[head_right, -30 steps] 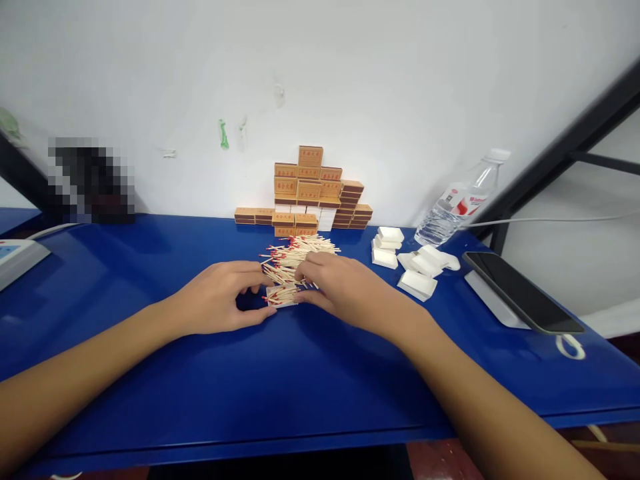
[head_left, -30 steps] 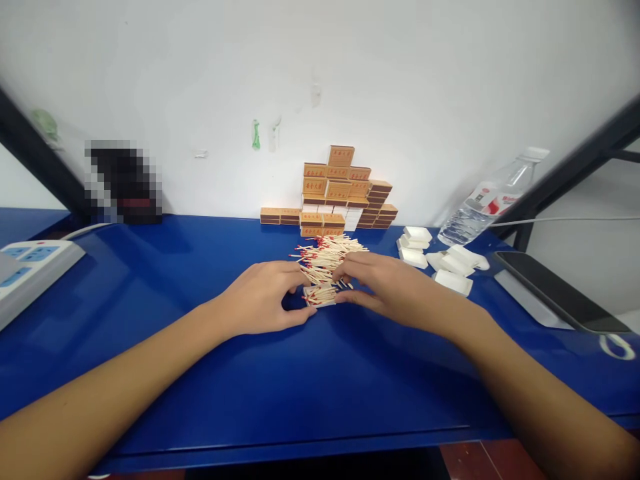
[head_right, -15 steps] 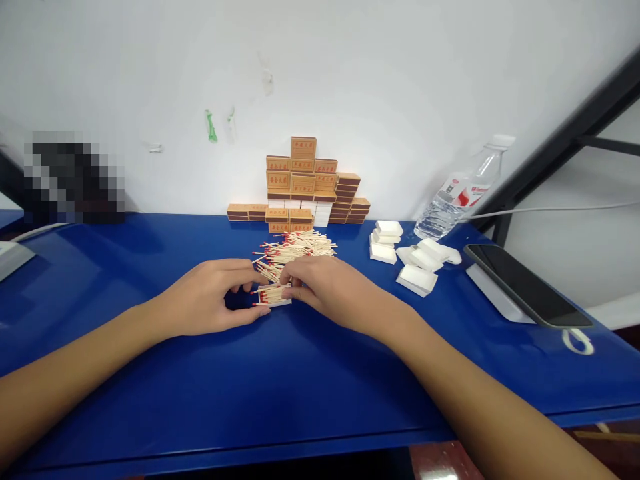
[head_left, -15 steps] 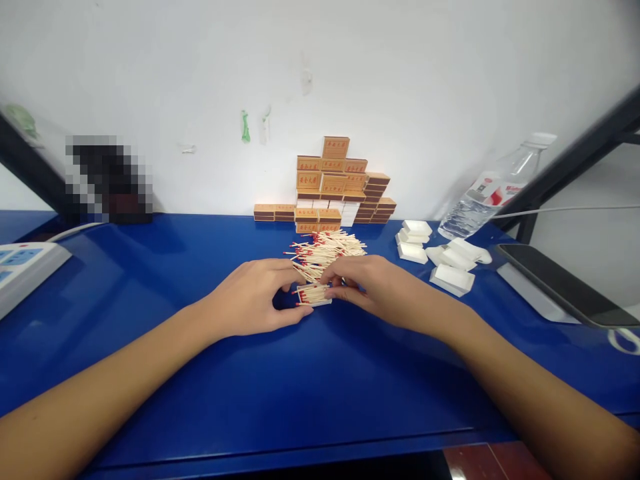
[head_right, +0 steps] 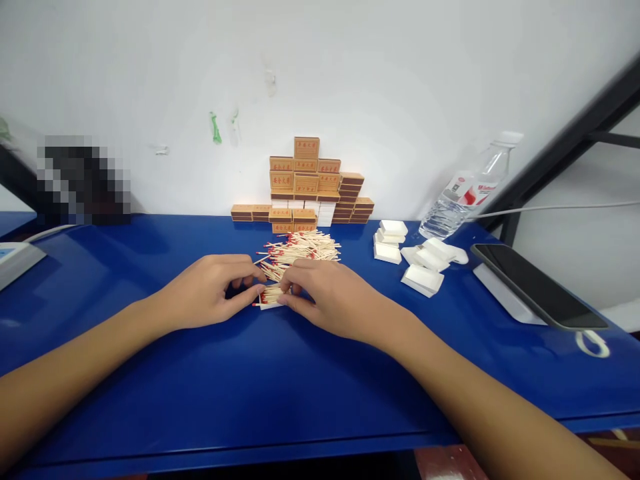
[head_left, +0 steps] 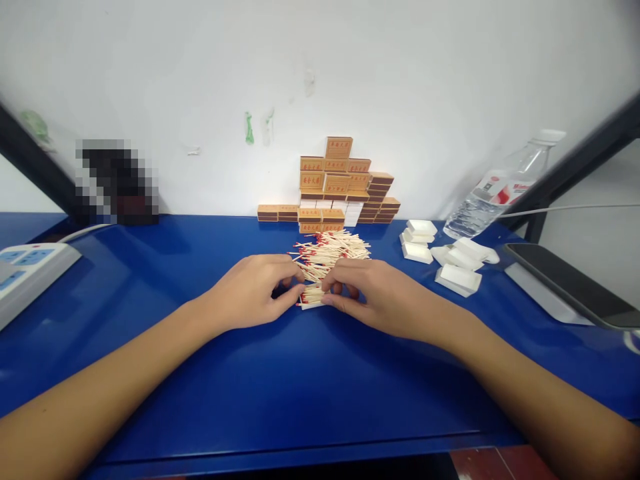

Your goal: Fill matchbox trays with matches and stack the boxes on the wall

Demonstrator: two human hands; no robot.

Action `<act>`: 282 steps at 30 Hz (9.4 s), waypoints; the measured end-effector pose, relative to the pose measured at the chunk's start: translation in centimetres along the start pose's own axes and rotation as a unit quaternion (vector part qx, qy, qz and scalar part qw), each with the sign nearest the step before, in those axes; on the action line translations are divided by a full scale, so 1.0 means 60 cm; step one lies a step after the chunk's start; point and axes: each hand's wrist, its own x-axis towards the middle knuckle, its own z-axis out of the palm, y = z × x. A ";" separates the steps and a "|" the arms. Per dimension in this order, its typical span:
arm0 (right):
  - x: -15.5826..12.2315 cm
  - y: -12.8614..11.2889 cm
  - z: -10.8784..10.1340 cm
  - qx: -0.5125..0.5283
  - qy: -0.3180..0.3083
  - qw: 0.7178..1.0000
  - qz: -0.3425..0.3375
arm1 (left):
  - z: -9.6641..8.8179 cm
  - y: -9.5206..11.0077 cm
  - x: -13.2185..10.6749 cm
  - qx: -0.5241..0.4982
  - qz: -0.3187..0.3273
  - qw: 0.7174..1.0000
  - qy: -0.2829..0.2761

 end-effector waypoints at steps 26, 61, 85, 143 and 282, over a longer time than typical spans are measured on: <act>0.014 -0.021 0.003 0.285 0.151 0.942 0.095 | -0.004 0.024 0.009 -0.367 -0.149 0.914 0.085; 0.003 0.014 0.001 -0.057 0.144 0.986 -0.057 | 0.001 0.005 0.001 -0.058 -0.079 0.992 0.077; 0.006 0.006 0.017 0.007 0.048 0.998 -0.040 | 0.002 0.013 -0.004 -0.017 -0.020 0.999 -0.047; 0.006 -0.002 0.004 -0.030 0.020 0.999 -0.032 | 0.005 0.009 -0.004 -0.002 0.010 0.999 -0.048; -0.008 0.120 -0.048 -0.117 0.042 0.990 0.070 | 0.013 0.019 -0.005 -0.024 -0.018 0.999 -0.044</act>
